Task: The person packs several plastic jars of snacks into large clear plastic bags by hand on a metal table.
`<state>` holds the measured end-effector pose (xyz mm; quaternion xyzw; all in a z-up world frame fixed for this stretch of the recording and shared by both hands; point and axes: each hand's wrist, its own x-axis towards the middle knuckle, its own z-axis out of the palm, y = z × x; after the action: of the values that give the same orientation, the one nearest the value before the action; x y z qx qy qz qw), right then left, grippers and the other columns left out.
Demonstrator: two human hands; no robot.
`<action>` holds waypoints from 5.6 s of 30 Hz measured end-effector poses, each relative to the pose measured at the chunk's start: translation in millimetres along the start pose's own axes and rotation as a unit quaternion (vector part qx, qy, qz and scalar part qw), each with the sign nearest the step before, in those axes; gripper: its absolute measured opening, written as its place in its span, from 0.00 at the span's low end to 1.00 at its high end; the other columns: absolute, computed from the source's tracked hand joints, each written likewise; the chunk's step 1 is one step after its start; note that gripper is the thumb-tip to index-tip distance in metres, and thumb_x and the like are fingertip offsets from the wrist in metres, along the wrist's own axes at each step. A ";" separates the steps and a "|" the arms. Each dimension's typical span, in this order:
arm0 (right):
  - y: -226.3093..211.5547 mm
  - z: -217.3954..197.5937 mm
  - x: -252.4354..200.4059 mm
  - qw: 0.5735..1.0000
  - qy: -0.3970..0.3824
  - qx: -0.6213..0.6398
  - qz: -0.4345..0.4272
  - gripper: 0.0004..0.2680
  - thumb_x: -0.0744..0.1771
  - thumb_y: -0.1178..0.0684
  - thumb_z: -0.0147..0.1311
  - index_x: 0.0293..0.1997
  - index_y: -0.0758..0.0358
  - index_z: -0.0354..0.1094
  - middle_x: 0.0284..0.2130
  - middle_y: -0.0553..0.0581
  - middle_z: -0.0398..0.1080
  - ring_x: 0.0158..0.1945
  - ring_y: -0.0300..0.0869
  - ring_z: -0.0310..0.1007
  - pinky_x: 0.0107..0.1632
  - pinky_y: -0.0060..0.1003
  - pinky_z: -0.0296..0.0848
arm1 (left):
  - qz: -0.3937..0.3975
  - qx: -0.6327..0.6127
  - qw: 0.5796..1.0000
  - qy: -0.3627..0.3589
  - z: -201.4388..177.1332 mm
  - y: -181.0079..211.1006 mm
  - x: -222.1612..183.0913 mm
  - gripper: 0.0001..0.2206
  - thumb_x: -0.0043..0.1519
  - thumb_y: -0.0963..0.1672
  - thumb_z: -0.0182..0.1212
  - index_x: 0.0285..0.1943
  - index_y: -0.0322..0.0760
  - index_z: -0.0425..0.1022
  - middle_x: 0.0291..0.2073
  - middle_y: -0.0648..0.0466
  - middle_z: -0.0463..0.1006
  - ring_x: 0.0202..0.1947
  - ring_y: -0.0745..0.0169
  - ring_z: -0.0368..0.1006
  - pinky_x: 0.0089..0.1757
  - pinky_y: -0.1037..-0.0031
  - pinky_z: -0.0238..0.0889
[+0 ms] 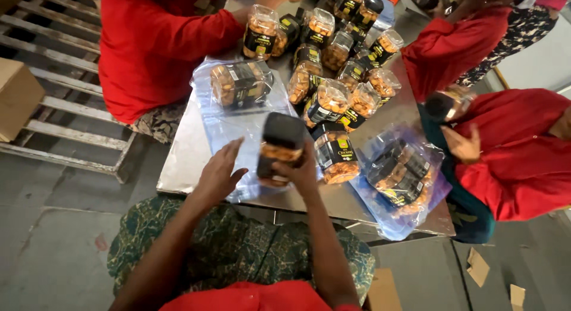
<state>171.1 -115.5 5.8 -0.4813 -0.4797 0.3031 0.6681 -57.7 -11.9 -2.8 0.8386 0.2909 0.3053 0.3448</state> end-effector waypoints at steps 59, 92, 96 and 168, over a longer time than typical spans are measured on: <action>-42.1 -60.0 -76.2 0.956 0.042 -0.046 0.288 0.31 0.62 0.47 0.61 0.73 0.60 0.53 0.57 0.60 0.68 0.57 0.48 0.70 0.52 0.42 0.78 | 0.183 0.251 0.951 0.008 31.2 78.7 -2.6 0.35 0.48 0.40 0.64 0.70 0.23 0.63 0.70 0.42 0.59 0.30 0.55 0.73 0.31 0.68 0.70; 93.0 -29.1 80.9 0.944 0.051 -0.314 0.088 0.22 0.66 0.47 0.59 0.66 0.56 0.57 0.55 0.62 0.67 0.54 0.50 0.71 0.53 0.44 0.73 | 0.183 0.217 0.953 -0.106 53.0 67.4 -19.5 0.32 0.56 0.37 0.56 0.74 0.29 0.60 0.79 0.43 0.46 0.31 0.54 0.73 0.28 0.68 0.70; 110.5 -27.8 77.1 0.936 -0.031 -0.349 0.036 0.22 0.65 0.47 0.61 0.65 0.56 0.57 0.54 0.62 0.68 0.53 0.50 0.71 0.52 0.44 0.73 | 0.233 0.245 0.940 -0.038 61.6 68.0 -19.1 0.27 0.59 0.39 0.56 0.70 0.27 0.62 0.76 0.42 0.51 0.31 0.56 0.73 0.32 0.66 0.70; -44.6 -68.6 -48.2 0.997 -0.045 0.000 -0.066 0.18 0.61 0.63 0.73 0.54 0.62 0.73 0.68 0.65 0.62 0.72 0.52 0.63 0.73 0.47 0.66 | 0.128 -0.254 0.956 -0.073 57.8 67.6 42.0 0.54 0.42 0.48 0.82 0.77 0.33 0.49 0.64 0.40 0.68 0.66 0.45 0.68 0.61 0.62 0.63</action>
<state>215.4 -197.2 25.4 -0.4345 -0.5401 0.2794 0.6644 29.3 -45.8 28.1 0.7739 0.0678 0.3483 0.5246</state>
